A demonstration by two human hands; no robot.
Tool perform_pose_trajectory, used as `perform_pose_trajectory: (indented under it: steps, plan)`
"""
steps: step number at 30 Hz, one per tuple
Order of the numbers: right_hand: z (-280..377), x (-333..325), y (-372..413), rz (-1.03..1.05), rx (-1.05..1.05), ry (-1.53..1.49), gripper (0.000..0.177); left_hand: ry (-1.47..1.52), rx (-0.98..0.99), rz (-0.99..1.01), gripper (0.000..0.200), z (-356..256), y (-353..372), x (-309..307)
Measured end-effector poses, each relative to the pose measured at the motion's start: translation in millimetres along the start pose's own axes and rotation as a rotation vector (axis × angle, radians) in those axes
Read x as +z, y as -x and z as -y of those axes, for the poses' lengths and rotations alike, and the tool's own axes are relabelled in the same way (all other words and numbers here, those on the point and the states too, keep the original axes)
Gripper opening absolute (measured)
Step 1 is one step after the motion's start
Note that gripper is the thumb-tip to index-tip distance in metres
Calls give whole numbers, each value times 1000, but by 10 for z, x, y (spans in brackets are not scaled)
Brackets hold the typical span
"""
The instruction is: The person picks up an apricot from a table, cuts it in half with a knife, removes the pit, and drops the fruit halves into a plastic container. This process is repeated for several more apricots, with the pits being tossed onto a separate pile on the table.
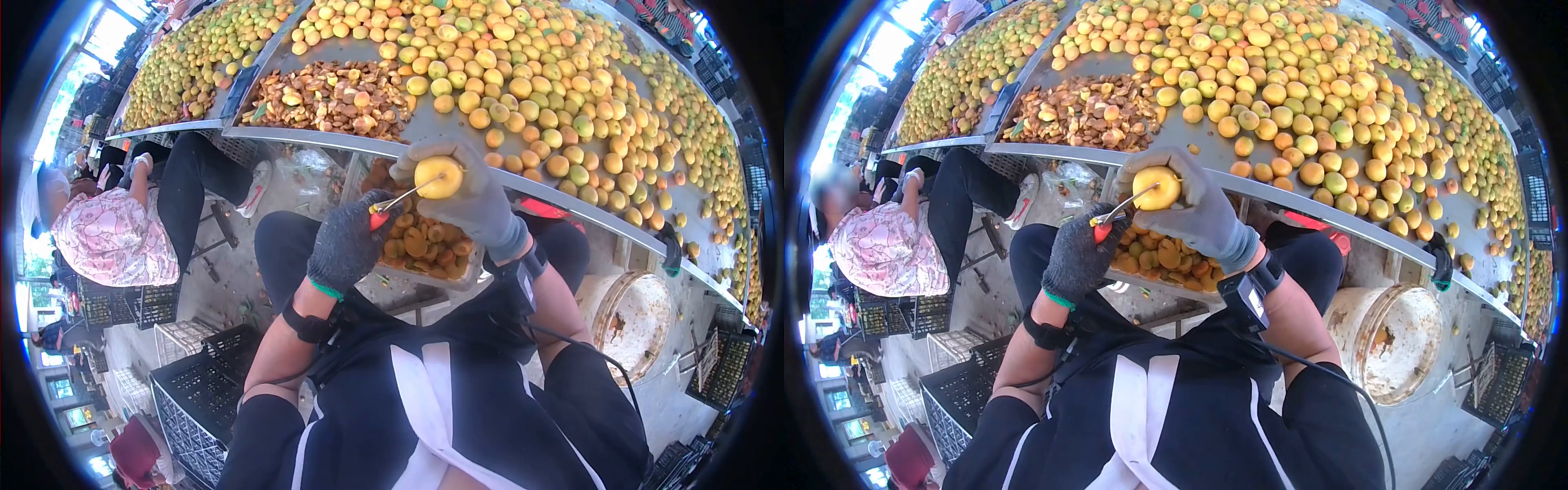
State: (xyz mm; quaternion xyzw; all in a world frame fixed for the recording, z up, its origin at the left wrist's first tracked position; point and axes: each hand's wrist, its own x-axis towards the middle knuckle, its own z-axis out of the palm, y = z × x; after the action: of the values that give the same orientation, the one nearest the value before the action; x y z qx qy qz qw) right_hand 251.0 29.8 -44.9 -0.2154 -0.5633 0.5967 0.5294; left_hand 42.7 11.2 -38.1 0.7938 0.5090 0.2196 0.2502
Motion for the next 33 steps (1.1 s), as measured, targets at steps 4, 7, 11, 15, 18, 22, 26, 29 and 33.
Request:
perform_pose_trajectory:
  steps: [4, 7, 11, 15, 18, 22, 26, 29, 33]
  plan:
    - [40, 20, 13, -2, 31, 1, 50, 24, -19, -32, 18, -28, 17, 41]
    - [28, 44, 33, -50, 34, -9, 46, 5, -10, -52, 19, -11, 5, 84]
    - [18, 41, 48, -58, 3, 45, 45, -27, -3, 2, 20, 38, 34, 155]
    - [-8, 130, 83, -51, 55, -149, 46, -22, -17, -8, 21, 34, 28, 164]
    - [-59, 154, 57, -117, 139, -475, 46, -157, -18, -42, 22, 50, -75, 193]
    - [-21, 114, 3, -196, 131, -226, 51, -169, 44, -82, 23, 93, -216, 209]
    - [-76, 69, 5, -211, 42, 112, 53, -123, 80, -85, 29, 136, -249, 256]
    - [-66, 64, 20, -188, 80, -137, 51, -25, 90, -135, 22, 100, -253, 337]
    - [-83, 64, 122, -255, 81, -258, 41, -50, 178, -142, 38, 376, -312, 502]
